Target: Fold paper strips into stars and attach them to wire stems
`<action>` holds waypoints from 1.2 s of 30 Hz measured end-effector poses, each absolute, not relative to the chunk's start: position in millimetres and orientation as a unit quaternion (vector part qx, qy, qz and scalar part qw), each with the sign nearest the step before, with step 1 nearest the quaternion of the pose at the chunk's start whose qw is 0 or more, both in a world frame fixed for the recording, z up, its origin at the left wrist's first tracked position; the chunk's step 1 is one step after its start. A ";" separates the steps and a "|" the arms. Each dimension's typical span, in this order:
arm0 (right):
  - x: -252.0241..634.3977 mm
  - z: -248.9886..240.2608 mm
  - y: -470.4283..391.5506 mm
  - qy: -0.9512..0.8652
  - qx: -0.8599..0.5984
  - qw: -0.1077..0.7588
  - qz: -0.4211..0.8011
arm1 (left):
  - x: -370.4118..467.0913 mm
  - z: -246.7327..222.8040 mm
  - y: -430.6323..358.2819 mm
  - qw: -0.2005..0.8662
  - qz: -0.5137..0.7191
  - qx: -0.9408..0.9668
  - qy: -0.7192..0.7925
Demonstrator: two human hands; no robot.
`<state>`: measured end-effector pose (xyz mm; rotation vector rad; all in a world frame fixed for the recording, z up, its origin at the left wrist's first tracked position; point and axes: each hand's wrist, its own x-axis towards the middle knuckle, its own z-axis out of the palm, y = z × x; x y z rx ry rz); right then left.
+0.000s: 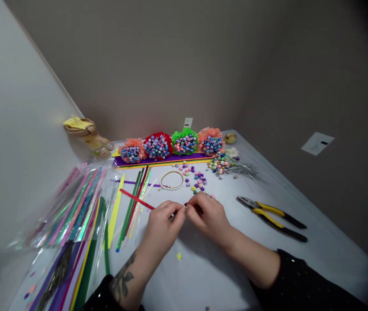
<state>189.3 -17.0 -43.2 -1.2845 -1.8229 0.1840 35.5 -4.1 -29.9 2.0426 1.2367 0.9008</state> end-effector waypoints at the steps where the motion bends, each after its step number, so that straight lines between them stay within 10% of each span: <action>1: 188.9 -42.9 -17.2 -0.730 -0.520 0.437 0.076 | 35.7 -30.0 -4.0 0.290 0.340 0.767 0.461; 18: 189.3 -43.7 -17.5 -0.798 -0.436 0.416 -0.015 | 34.5 -28.0 -0.1 0.398 0.353 0.691 0.489; 36: 194.2 -31.5 -6.7 -0.601 -0.529 0.430 0.418 | 35.1 -24.5 -0.3 0.420 0.309 0.705 0.480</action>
